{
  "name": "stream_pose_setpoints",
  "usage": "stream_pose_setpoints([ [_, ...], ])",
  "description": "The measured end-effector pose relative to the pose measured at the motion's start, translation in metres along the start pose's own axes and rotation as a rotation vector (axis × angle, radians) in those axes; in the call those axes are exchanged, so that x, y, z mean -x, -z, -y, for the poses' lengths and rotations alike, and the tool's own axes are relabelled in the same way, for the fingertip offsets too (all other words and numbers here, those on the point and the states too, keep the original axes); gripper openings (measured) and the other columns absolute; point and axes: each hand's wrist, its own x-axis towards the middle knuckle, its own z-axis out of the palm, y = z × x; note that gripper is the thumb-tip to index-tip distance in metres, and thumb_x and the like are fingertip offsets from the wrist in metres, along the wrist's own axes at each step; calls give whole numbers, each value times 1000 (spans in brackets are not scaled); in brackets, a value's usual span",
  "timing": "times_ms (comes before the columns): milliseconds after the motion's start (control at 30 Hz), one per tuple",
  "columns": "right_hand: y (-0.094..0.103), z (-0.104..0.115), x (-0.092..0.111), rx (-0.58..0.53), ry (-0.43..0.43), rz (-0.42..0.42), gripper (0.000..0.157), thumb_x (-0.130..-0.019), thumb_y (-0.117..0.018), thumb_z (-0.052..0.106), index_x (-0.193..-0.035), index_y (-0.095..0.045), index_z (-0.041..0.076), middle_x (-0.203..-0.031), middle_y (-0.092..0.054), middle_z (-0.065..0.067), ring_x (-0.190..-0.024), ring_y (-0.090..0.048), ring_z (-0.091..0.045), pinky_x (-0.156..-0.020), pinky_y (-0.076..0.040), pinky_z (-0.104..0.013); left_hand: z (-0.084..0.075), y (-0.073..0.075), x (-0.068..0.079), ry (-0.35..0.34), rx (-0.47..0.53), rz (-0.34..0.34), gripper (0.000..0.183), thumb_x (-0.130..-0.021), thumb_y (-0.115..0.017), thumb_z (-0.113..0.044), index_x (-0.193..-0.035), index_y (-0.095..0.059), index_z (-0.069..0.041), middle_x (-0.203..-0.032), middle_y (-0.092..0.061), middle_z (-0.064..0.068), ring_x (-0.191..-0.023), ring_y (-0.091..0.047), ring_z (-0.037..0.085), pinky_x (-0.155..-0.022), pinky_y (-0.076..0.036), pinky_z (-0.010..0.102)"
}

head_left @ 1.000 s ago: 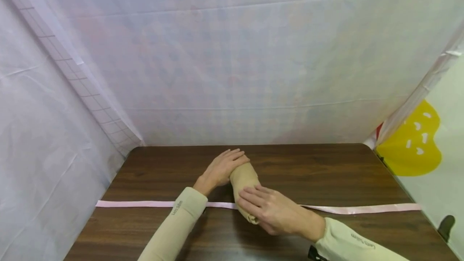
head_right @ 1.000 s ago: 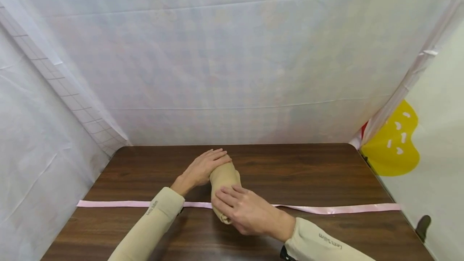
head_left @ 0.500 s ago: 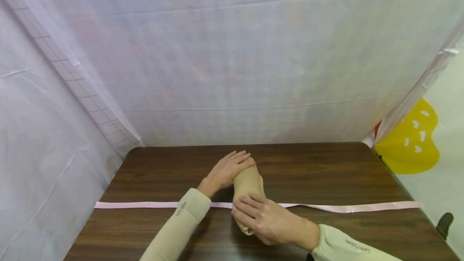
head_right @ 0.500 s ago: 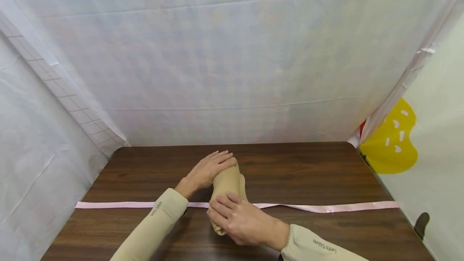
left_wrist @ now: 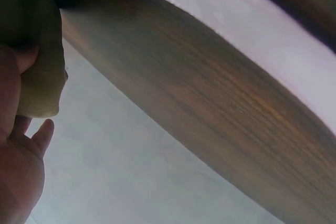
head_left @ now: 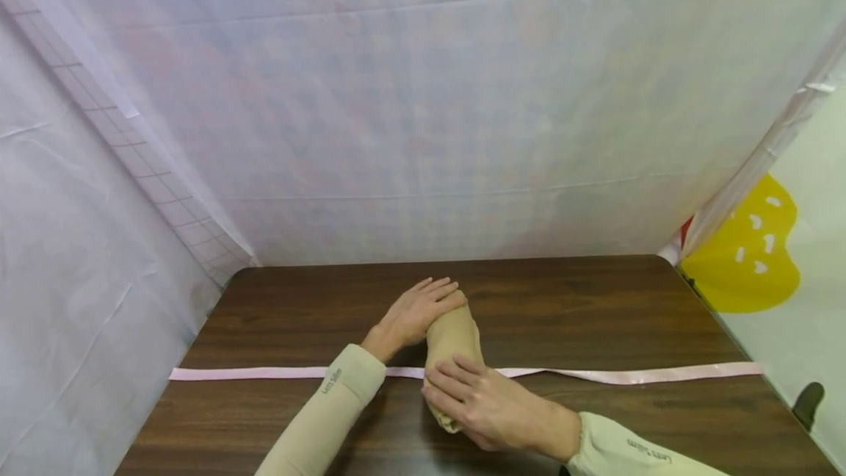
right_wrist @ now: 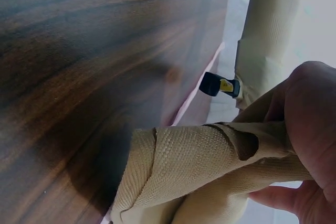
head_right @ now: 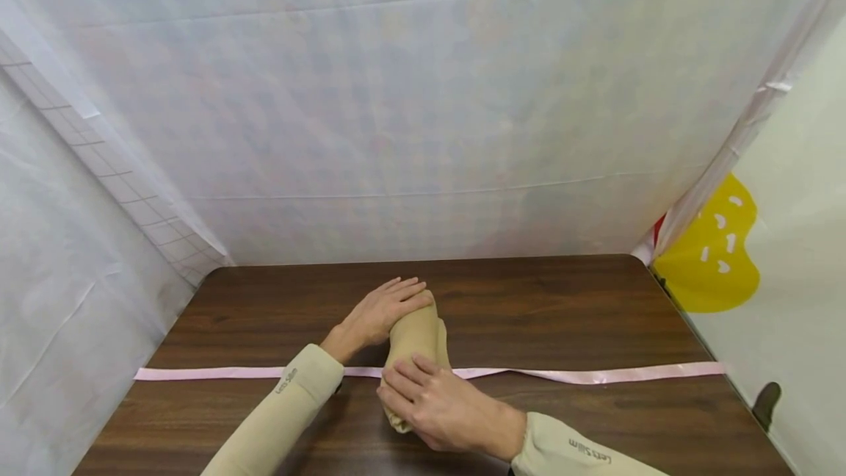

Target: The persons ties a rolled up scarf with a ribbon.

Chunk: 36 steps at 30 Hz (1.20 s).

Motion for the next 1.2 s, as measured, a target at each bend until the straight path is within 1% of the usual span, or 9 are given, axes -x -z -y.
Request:
stream_pose_setpoints([
  [133,-2,2,1,-2,-4,-5,67,-70,-75,30,-131,-58,7,-130,-64,-11,-117,-63,-24,-98,-51,-39,-1,-2,1,-2,5,1,60,-87,-65,-4,-142,-51,-22,-149,-50,8,-140,-42,27,-114,-34,47],
  [333,-7,5,2,-7,-12,-1,67,-70,-74,30,-131,-59,7,-130,-64,-10,-117,-63,-23,-98,-50,-39,-1,-7,1,-3,14,53,56,-90,-65,-8,-142,-50,-24,-149,-49,7,-141,-41,27,-115,-34,47],
  [500,-11,8,3,-31,-25,32,67,-72,-77,33,-132,-59,8,-132,-63,-11,-118,-62,-24,-99,-50,-40,-3,-11,3,-15,14,64,49,-93,-63,-12,-140,-52,-24,-148,-51,6,-141,-42,25,-115,-34,45],
  [633,-14,10,3,-52,-23,36,67,-72,-77,33,-131,-59,7,-130,-64,-10,-118,-63,-24,-99,-50,-40,-4,-12,3,-18,12,86,48,-95,-61,-14,-141,-52,-25,-149,-49,4,-142,-40,24,-117,-31,42],
  [833,-18,14,3,-81,-12,41,67,-72,-78,35,-130,-61,7,-128,-66,-9,-116,-64,-23,-98,-51,-38,-8,-11,4,-17,-21,139,50,-96,-59,-15,-144,-49,-26,-153,-45,4,-144,-36,24,-118,-29,41],
  [1067,-21,17,2,-111,-10,53,65,-69,-79,35,-127,-63,9,-125,-68,-6,-115,-64,-22,-99,-50,-37,-12,-12,6,-17,-54,156,51,-96,-57,-13,-145,-49,-28,-154,-44,4,-145,-35,23,-118,-29,40],
  [1200,-22,19,1,-126,-2,64,63,-70,-79,36,-126,-64,11,-124,-68,-4,-115,-64,-20,-99,-49,-37,-14,-11,7,-12,-56,178,54,-96,-58,-11,-146,-47,-28,-155,-41,4,-146,-33,23,-119,-27,39],
])
